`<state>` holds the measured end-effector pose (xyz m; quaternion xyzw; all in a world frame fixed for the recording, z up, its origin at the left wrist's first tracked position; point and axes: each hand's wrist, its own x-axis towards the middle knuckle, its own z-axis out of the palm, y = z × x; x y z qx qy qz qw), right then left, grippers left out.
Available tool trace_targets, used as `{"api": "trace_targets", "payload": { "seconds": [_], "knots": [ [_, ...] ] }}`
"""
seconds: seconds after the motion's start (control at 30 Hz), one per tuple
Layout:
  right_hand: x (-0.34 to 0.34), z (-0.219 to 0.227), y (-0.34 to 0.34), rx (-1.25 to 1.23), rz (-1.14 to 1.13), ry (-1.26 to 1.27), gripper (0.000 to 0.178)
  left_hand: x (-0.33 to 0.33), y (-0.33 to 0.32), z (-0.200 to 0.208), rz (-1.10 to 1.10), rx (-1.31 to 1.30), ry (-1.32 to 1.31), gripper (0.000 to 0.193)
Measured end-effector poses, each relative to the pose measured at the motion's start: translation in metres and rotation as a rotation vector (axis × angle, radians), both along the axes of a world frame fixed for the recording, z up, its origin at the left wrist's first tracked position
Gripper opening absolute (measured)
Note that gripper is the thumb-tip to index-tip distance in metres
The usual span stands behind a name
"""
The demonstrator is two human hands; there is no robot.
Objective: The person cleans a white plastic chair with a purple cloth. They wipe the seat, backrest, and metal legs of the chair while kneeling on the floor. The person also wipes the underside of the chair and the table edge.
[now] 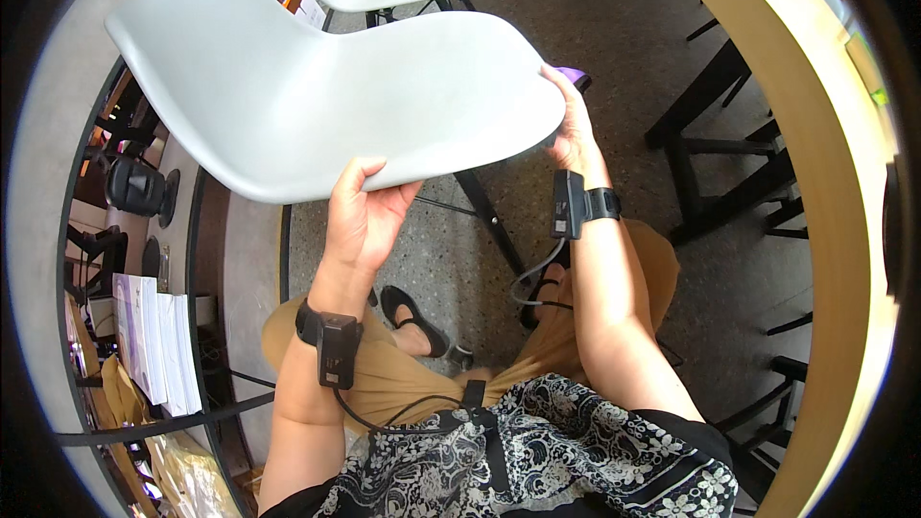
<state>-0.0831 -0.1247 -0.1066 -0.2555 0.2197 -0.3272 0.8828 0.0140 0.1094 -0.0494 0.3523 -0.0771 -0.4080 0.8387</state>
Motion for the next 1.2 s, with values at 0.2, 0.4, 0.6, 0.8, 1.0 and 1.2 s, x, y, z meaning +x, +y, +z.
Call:
{"api": "trace_targets", "payload": {
  "seconds": [0.2, 0.4, 0.6, 0.8, 1.0, 1.2],
  "knots": [
    [0.003, 0.014, 0.030, -0.044, 0.063, -0.078, 0.072, 0.014, 0.037, 0.017, 0.077, 0.053, -0.056, 0.044],
    [0.003, 0.065, 0.073, -0.284, 0.085, -0.068, 0.082, 0.038, 0.089, 0.015, 0.022, -0.049, -0.074, 0.047],
    [-0.003, 0.085, 0.110, -0.424, 0.050, -0.011, 0.077, 0.048, 0.115, -0.014, 0.072, -0.039, -0.027, 0.050],
    [0.003, 0.080, 0.146, -0.373, 0.026, -0.012, 0.050, 0.055, 0.129, -0.014, 0.173, 0.181, -0.116, 0.050],
    [0.023, 0.076, 0.180, -0.328, 0.052, -0.095, 0.044, 0.070, 0.157, -0.031, 0.197, 0.188, -0.073, 0.054],
    [0.042, 0.074, 0.213, -0.334, 0.104, -0.151, 0.033, 0.082, 0.196, -0.057, 0.245, 0.120, -0.064, 0.047]
  ]
}}
